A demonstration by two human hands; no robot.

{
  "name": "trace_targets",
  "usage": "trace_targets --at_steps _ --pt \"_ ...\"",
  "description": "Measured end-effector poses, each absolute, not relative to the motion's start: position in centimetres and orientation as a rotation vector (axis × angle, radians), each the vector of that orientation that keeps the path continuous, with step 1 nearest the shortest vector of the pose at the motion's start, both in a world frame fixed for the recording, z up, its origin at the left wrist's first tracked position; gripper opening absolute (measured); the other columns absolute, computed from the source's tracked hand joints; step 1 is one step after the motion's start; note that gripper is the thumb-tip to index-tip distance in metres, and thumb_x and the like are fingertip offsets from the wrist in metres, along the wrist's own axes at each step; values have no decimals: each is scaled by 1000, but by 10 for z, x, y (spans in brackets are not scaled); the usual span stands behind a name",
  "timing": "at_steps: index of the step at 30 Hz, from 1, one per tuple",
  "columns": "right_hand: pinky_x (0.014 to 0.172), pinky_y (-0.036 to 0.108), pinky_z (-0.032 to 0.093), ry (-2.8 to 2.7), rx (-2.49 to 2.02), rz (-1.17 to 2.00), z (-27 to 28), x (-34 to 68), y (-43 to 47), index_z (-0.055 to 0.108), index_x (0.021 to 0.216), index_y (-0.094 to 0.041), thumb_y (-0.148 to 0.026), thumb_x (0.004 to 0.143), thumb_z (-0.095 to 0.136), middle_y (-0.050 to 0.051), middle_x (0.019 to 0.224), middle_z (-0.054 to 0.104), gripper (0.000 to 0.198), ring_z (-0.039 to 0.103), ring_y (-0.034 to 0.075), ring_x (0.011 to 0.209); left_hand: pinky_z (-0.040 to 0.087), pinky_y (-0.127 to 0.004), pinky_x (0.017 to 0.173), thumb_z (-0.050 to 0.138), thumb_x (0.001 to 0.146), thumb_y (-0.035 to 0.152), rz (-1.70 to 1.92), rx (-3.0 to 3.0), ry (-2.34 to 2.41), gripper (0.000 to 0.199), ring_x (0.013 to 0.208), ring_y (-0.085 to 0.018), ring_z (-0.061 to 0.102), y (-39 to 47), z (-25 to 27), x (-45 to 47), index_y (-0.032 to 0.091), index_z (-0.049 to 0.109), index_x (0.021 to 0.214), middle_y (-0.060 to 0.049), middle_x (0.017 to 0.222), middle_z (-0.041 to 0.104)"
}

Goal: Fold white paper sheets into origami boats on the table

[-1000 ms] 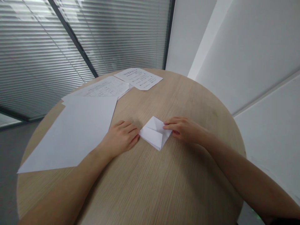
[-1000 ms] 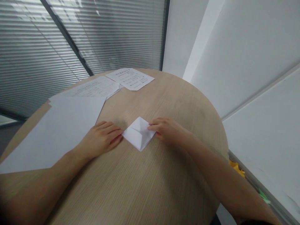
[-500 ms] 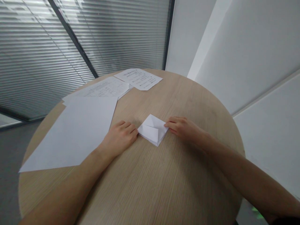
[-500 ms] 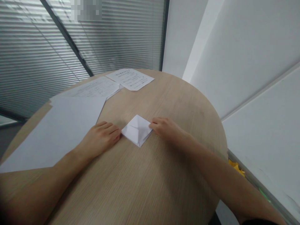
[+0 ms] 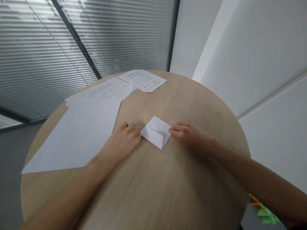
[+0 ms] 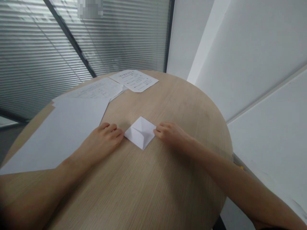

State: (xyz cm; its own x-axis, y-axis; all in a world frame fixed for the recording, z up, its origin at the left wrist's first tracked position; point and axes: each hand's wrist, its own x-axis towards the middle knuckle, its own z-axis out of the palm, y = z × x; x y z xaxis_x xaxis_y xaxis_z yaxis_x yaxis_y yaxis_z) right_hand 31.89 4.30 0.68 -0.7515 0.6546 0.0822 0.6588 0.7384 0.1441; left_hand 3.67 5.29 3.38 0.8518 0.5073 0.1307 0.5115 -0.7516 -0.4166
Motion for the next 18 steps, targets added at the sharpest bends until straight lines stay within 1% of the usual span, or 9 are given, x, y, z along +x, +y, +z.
trace_targets --at_steps 2,4,5,6,8,10,11,14,18 --pt "73 32 44 -2902 -1095 -273 6 319 41 69 94 -15 -9 95 50 10 95 71 20 61 19 82 49 -43 71 48 87 3 -118 -2614 -792 28 82 -29 63 51 32 42 17 69 73 -11 79 69" --pt "74 32 44 -2906 -1090 -281 6 318 40 69 94 -15 -10 95 50 10 95 71 20 61 19 83 50 -47 85 48 90 9 -269 -2637 -807 24 100 -32 64 49 29 49 14 72 91 -15 101 72" --pt "74 32 44 -2907 -1084 -284 6 317 40 69 94 -15 -10 95 50 10 95 71 20 61 19 83 48 -49 93 47 92 15 -340 -2649 -807 26 111 -33 61 48 27 52 12 70 105 -17 115 69" --pt "75 32 45 -2906 -1074 -286 6 316 40 69 93 -15 -10 95 50 10 94 71 20 62 19 83 44 -51 101 47 95 23 -387 -2664 -812 33 121 -35 56 47 24 55 8 65 118 -20 129 63" --pt "75 32 45 -2902 -1056 -285 5 314 40 69 91 -15 -11 95 49 10 91 71 20 62 19 82 35 -54 111 43 99 41 -403 -2729 -824 54 135 -37 45 47 17 59 3 51 136 -23 146 48" --pt "76 32 46 -2886 -1042 -267 4 313 41 69 89 -14 -12 95 48 10 91 71 21 62 19 81 32 -51 114 38 98 57 -316 -2864 -824 74 143 -36 35 49 8 59 1 38 146 -25 153 36" --pt "77 33 46 -2871 -1032 -245 3 313 41 69 89 -14 -11 94 48 10 93 71 21 63 19 82 31 -50 115 34 97 62 -253 -2934 -818 79 145 -34 31 50 4 57 1 33 148 -25 155 32" --pt "85 35 47 -2795 -1013 -145 0 312 41 69 91 -13 -11 91 51 13 104 71 19 64 21 91 25 -51 118 28 96 67 -112 -3050 -852 82 148 -31 25 52 -3 52 7 26 152 -22 158 26" --pt "95 38 45 -2654 -1084 0 -2 311 44 71 94 -16 -17 93 50 11 103 73 21 65 22 100 18 -58 117 31 94 69 -112 -3053 -890 80 149 -34 21 51 -4 49 14 30 152 -22 159 24"
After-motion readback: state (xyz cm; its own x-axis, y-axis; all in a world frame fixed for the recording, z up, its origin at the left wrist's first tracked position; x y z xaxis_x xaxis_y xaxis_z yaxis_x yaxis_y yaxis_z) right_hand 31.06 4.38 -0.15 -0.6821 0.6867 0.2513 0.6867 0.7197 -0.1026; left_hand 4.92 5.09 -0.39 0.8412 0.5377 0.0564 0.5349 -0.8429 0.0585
